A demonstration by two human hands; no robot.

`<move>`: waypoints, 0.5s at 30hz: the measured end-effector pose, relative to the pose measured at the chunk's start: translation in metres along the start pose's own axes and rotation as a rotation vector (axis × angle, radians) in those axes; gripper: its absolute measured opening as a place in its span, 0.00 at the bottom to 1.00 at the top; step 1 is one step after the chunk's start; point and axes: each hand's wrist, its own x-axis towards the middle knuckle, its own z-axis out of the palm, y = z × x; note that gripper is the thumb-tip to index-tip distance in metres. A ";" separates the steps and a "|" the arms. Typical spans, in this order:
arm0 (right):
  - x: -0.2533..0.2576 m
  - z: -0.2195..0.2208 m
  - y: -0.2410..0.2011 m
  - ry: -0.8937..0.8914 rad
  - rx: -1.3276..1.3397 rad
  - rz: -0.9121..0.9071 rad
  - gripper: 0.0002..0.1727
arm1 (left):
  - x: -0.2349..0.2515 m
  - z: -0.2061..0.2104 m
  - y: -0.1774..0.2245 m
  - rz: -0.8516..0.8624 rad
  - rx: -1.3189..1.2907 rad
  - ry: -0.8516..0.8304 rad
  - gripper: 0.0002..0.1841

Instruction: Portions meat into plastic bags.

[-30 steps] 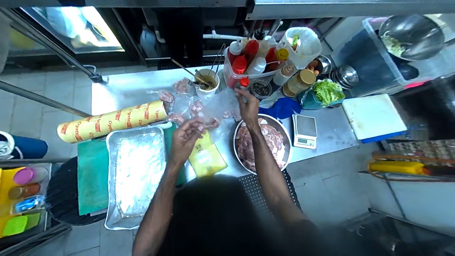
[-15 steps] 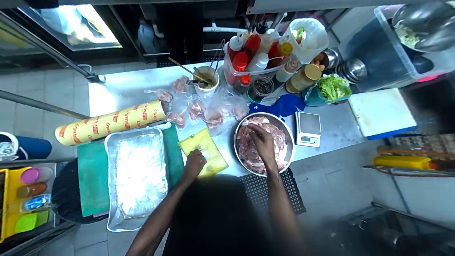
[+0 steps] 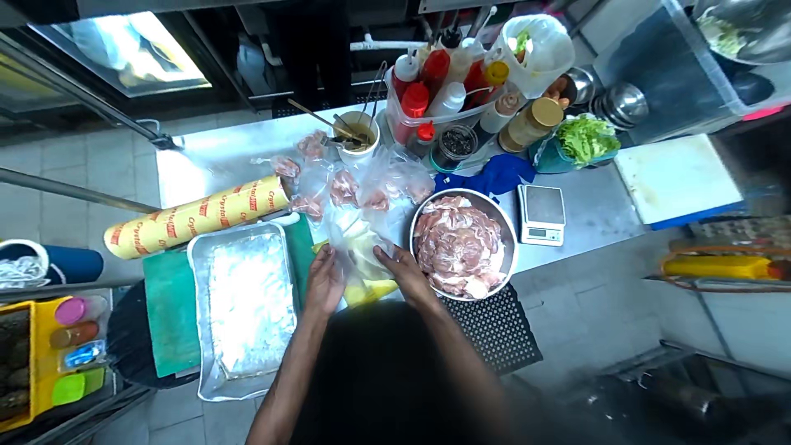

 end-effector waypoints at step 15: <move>-0.007 -0.050 -0.019 0.369 -0.224 -0.223 0.14 | 0.008 -0.016 0.019 -0.005 0.459 0.158 0.14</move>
